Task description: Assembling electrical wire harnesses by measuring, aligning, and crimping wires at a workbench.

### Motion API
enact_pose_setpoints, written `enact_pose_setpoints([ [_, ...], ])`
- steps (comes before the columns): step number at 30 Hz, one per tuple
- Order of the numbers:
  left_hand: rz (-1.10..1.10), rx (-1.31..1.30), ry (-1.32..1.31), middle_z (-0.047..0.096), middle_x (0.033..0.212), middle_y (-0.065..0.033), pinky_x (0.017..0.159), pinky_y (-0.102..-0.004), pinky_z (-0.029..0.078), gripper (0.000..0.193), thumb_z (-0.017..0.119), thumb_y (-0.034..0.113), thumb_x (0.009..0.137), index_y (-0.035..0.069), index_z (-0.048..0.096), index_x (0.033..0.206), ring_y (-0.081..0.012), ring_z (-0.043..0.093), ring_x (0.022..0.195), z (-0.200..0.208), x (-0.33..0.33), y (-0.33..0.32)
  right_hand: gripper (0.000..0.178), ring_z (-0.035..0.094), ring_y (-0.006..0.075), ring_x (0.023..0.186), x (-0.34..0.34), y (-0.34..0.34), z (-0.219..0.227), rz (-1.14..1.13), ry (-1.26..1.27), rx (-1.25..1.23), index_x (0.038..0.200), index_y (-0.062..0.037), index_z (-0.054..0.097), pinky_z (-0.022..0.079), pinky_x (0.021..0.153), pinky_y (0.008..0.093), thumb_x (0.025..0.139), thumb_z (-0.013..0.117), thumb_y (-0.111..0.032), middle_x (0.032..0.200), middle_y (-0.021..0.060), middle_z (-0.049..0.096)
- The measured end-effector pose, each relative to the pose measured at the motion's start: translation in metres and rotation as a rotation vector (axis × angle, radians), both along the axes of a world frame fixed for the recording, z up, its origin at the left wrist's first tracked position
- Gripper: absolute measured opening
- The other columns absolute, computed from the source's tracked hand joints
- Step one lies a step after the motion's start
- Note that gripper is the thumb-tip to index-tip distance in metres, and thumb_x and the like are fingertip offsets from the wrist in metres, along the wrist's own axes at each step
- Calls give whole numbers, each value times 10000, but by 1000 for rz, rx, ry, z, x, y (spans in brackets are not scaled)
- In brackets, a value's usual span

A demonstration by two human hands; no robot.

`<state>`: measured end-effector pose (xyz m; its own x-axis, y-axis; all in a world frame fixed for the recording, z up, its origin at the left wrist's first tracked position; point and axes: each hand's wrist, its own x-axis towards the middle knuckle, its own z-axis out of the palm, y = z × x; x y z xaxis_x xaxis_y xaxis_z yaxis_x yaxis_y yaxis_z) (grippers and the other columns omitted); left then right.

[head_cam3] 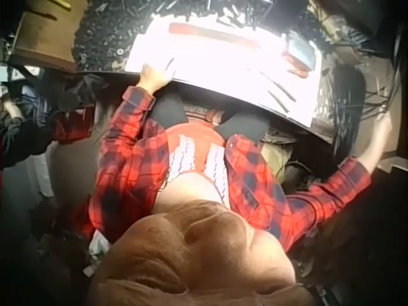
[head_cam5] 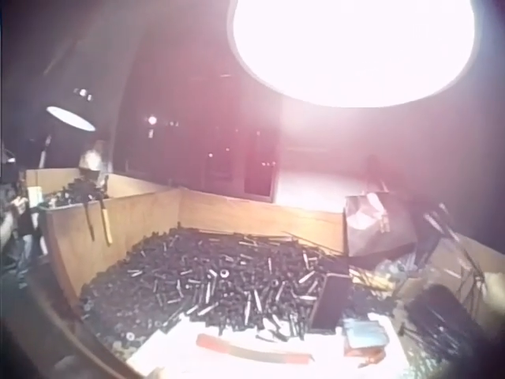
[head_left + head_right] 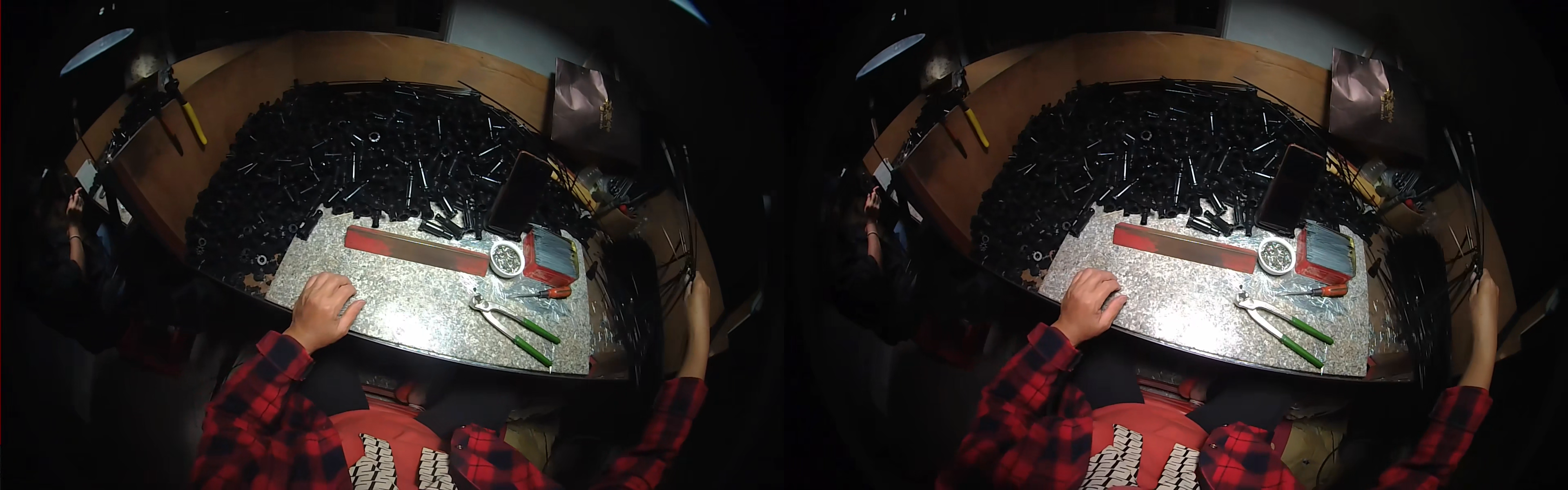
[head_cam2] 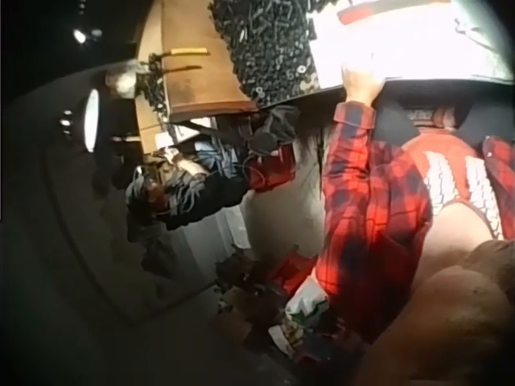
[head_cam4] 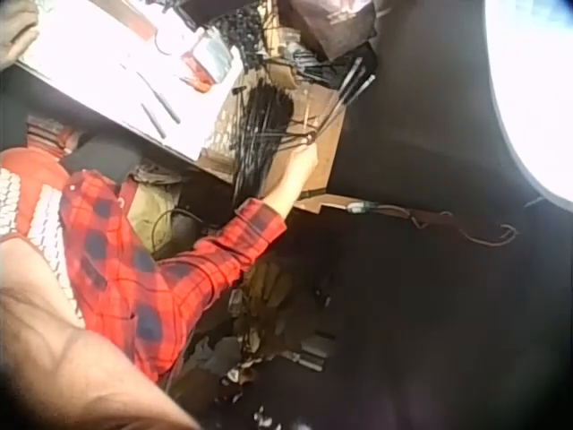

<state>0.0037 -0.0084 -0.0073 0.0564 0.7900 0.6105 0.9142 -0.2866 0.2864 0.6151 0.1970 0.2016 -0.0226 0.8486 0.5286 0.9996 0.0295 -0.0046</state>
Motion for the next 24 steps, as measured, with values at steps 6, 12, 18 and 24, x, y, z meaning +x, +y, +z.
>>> enact_pose_setpoints([
  [6, 14, 16, -1, 603, 977, -104, 850, -393, 442, 222, 723, 170, 758, 34, 621, 901, -299, 570, 953, 6, 2, -4, 166, 378, 113, 573, -102, -31, 20, 348, 293, -23, 860, 13, 506, 352, 526, 298, 973, 451, -95, 644, 48, 418],
  [12, -87, 187, -105, 550, 1182, -185, 979, -430, 400, 472, 757, 277, 756, -9, 584, 1091, -362, 511, 1133, 63, 36, -3, 59, 412, 87, 650, -246, -88, 10, 695, 353, -128, 935, 8, 511, 365, 564, 264, 946, 474, -37, 702, 53, 482],
  [18, -152, 89, -342, 230, 1462, -306, 1127, -472, 216, 1170, 754, 583, 685, -120, 173, 1419, -409, 231, 1383, 103, 67, 5, 142, 606, 390, 686, -317, -124, -24, 944, 102, -127, 942, -10, 509, 481, 569, 405, 830, 586, 35, 748, 202, 582],
  [24, -193, 49, -387, 192, 1463, -323, 1131, -523, 150, 1108, 807, 398, 692, -114, 150, 1423, -451, 166, 1393, 92, 83, 6, 332, 596, 401, 684, -363, -145, -37, 1149, 80, -245, 1003, -12, 451, 480, 567, 452, 735, 642, 29, 755, 188, 562],
])
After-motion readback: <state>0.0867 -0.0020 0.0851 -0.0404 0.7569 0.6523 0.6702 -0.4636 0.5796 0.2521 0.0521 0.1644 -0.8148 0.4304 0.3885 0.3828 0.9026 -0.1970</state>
